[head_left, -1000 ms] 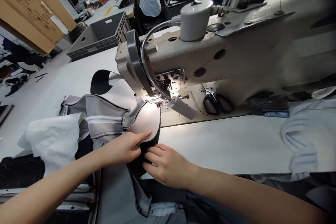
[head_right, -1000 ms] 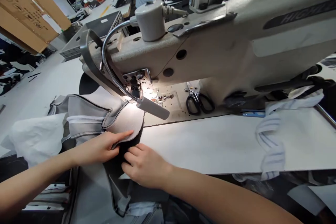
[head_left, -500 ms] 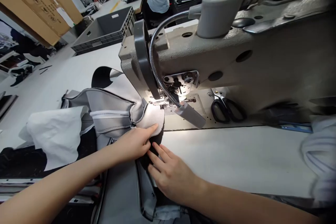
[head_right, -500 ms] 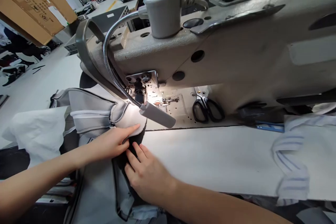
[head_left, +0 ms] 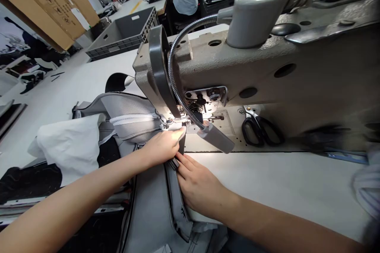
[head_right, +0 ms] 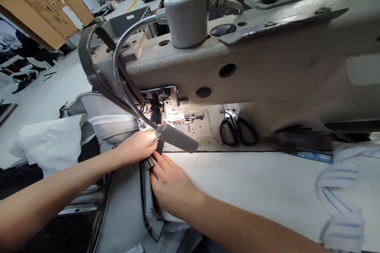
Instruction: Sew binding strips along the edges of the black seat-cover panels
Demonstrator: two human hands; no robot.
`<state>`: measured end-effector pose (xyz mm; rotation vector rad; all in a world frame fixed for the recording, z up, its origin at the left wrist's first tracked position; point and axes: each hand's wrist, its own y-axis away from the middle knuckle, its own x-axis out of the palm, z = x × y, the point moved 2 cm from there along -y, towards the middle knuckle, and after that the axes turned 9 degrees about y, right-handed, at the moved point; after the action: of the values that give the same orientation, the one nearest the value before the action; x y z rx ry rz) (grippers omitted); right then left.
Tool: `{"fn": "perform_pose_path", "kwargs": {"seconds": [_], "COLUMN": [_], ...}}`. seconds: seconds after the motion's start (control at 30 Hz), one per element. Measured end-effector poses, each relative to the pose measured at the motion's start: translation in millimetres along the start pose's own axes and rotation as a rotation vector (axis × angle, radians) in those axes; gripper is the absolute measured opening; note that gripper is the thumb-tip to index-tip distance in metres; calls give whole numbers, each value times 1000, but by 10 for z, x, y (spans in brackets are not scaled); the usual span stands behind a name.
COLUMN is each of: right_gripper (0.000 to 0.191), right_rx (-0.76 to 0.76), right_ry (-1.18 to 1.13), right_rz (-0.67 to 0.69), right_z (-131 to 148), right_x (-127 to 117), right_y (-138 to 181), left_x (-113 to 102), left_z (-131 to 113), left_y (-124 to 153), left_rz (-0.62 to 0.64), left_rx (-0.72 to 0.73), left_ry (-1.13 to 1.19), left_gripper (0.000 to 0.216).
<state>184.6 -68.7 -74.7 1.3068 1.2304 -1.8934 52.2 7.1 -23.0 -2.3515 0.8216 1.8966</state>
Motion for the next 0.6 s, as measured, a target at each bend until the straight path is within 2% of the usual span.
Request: {"fn": "perform_pose_path", "kwargs": {"seconds": [0.13,0.23,0.37,0.43,0.53,0.6], "right_gripper": [34,31,33,33,29,35], "right_rx": [74,34,-152,-166,-82,-34], "right_ry": [-112,-273,-595,-851,-1216,-1294], "right_rz": [46,159,393,554,700,738], "right_z": [-131,-132,80,190,248,231], "right_x": [-72,-191,-324,-368,-474,-581], "right_y": [39,112,196,170,-10,-199], "left_x": [56,117,126,60,-116,-228], "left_z": [-16,2,-20,-107,-290,-366], "left_y": [-75,-104,-85,0,258,455], "left_rz": [-67,-79,-83,-45,52,139], "left_rx": [19,3,-20,-31,-118,-213], "left_ry": [5,-24,-76,-120,-221,-252], "left_gripper": [28,27,30,33,52,76]}}
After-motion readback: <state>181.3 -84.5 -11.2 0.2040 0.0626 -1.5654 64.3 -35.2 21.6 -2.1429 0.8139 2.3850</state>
